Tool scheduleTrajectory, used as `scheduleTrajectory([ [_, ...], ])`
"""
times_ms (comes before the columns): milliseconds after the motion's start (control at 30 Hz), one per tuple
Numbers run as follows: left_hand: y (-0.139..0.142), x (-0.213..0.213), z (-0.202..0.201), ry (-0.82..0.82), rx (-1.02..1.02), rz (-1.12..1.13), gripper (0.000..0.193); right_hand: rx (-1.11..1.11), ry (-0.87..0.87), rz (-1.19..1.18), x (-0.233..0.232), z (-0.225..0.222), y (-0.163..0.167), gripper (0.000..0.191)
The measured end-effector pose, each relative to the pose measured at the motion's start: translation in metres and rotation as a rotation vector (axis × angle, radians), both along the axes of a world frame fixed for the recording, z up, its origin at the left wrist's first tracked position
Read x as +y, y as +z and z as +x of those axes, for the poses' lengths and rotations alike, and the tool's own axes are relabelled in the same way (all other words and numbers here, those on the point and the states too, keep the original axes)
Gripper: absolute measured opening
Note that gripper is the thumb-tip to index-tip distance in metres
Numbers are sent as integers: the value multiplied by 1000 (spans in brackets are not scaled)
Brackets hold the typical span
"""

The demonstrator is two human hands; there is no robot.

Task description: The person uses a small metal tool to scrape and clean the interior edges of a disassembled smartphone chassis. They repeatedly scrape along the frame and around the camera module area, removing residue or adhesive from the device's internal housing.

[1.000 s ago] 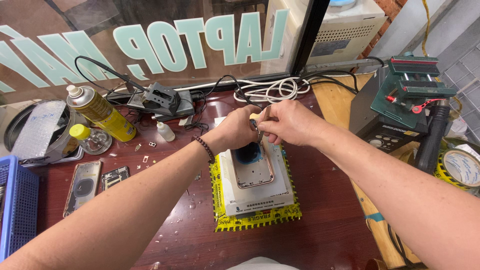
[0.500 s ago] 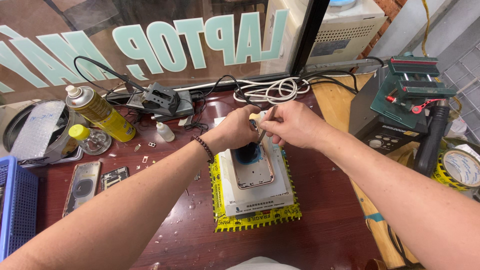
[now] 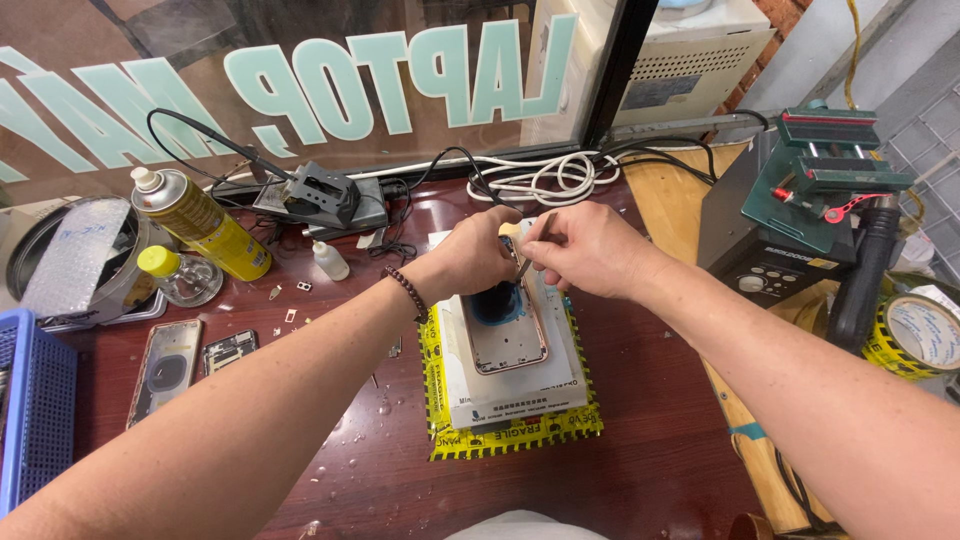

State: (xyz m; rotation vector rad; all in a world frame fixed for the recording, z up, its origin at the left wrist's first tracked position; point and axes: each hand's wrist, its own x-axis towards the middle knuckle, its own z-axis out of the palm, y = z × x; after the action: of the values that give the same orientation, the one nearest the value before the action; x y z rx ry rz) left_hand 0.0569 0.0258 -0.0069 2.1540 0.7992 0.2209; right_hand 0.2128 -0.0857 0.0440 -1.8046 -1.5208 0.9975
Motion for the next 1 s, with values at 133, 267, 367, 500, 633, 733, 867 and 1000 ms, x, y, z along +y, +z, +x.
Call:
scheduleTrajectory([
  [133,-2,2,0,0,-6,22,71,-13,14,17,-3,-2,-1,20],
  [267,-3,2,0,-9,-18,64,70,-3,12,26,-4,-2,-2,20],
  [367,-2,0,0,6,-13,8,73,8,-31,37,-6,4,-3,21],
  [500,1,-3,-1,44,-22,-78,76,154,-336,79,-10,11,-12,26],
  [633,4,-6,-5,43,-16,-48,77,478,-489,26,-21,19,-36,25],
  [733,5,-10,-8,15,-54,16,76,544,-590,-1,-30,36,-56,24],
  [867,5,-14,-7,7,-65,13,79,251,-654,-208,-48,65,-84,26],
  [1000,5,-13,-8,21,-74,-27,79,-13,-561,-425,-62,60,-124,31],
])
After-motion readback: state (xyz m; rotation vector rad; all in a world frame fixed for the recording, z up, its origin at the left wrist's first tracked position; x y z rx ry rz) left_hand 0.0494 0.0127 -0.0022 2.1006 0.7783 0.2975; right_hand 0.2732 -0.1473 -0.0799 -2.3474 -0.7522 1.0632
